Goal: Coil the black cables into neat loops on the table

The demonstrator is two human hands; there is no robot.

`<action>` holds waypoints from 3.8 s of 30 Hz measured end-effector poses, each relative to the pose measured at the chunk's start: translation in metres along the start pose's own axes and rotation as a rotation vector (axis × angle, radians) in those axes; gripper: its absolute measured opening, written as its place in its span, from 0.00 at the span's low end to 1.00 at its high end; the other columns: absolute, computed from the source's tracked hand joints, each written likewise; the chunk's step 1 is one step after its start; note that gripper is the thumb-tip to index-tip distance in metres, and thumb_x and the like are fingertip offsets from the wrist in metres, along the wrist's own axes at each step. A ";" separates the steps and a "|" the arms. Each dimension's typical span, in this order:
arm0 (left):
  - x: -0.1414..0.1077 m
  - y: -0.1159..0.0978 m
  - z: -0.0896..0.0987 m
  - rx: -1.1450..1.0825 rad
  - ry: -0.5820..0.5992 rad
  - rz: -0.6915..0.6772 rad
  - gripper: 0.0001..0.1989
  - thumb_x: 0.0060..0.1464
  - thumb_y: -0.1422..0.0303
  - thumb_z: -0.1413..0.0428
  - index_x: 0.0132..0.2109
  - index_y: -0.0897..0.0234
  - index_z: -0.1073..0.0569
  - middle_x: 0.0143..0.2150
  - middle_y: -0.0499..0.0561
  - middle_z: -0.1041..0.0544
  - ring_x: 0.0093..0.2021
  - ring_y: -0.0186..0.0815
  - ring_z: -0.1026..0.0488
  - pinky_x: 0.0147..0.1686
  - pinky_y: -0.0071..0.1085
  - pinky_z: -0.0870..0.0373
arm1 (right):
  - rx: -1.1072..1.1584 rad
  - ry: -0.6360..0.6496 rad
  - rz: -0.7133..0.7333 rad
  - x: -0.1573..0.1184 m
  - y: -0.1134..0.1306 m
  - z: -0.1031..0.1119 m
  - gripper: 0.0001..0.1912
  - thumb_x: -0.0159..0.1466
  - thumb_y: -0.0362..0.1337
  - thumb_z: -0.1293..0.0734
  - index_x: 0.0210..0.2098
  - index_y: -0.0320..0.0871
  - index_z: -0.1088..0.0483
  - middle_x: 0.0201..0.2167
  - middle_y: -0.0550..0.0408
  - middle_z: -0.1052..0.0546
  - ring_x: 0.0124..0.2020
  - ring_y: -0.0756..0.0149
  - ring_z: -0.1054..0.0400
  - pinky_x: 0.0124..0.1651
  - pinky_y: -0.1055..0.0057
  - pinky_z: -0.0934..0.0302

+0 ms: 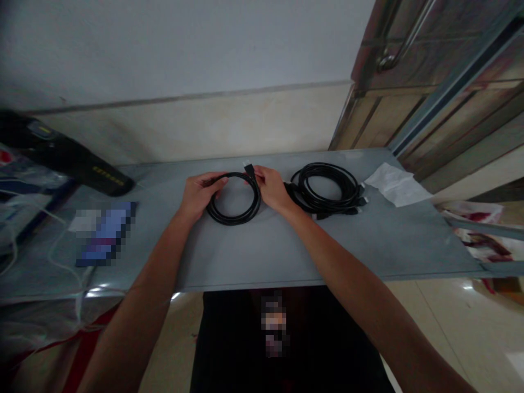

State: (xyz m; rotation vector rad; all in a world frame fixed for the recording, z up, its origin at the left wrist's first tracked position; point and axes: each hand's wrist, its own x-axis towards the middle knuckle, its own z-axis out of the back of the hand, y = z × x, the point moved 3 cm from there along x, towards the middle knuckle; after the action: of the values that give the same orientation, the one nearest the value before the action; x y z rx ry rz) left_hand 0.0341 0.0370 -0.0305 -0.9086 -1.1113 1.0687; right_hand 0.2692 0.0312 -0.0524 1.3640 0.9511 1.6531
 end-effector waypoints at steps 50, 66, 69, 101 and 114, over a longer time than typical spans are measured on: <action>0.011 0.000 0.026 -0.467 -0.400 0.078 0.14 0.59 0.52 0.29 0.39 0.57 0.16 0.35 0.48 0.19 0.33 0.32 0.25 0.34 0.29 0.29 | -0.335 -0.320 0.167 -0.005 0.028 0.005 0.31 0.80 0.68 0.46 0.42 0.51 0.29 0.42 0.50 0.20 0.44 0.58 0.25 0.51 0.58 0.27; 0.011 -0.004 0.029 -0.525 -0.320 0.157 0.18 0.55 0.48 0.27 0.39 0.56 0.19 0.32 0.46 0.24 0.32 0.34 0.29 0.34 0.31 0.29 | -0.297 -0.323 0.161 -0.006 0.030 0.006 0.34 0.79 0.71 0.48 0.38 0.51 0.30 0.38 0.50 0.19 0.42 0.57 0.24 0.49 0.57 0.27; 0.010 -0.005 0.028 -0.556 -0.327 0.171 0.16 0.55 0.51 0.27 0.37 0.56 0.19 0.31 0.46 0.24 0.30 0.33 0.30 0.32 0.31 0.29 | -0.308 -0.315 0.153 -0.005 0.029 0.006 0.34 0.79 0.70 0.48 0.38 0.51 0.31 0.38 0.51 0.19 0.41 0.57 0.24 0.49 0.58 0.28; 0.002 -0.001 0.035 -0.648 -0.422 0.129 0.15 0.54 0.56 0.27 0.35 0.60 0.20 0.28 0.44 0.25 0.27 0.29 0.31 0.27 0.27 0.34 | -1.218 -0.006 0.100 -0.155 0.065 0.175 0.31 0.80 0.61 0.40 0.63 0.43 0.27 0.57 0.37 0.20 0.63 0.39 0.27 0.68 0.40 0.35; 0.002 0.003 0.037 -0.634 -0.406 0.159 0.13 0.56 0.57 0.29 0.37 0.60 0.21 0.30 0.45 0.26 0.27 0.30 0.32 0.26 0.25 0.35 | -1.219 0.026 0.136 -0.156 0.061 0.188 0.24 0.83 0.54 0.44 0.50 0.45 0.22 0.48 0.41 0.17 0.53 0.45 0.24 0.61 0.49 0.34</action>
State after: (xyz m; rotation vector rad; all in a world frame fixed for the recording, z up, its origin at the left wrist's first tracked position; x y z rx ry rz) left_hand -0.0021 0.0415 -0.0249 -1.3260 -1.7992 1.0725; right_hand 0.4677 -0.1223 -0.0333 0.5435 -0.2231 1.8165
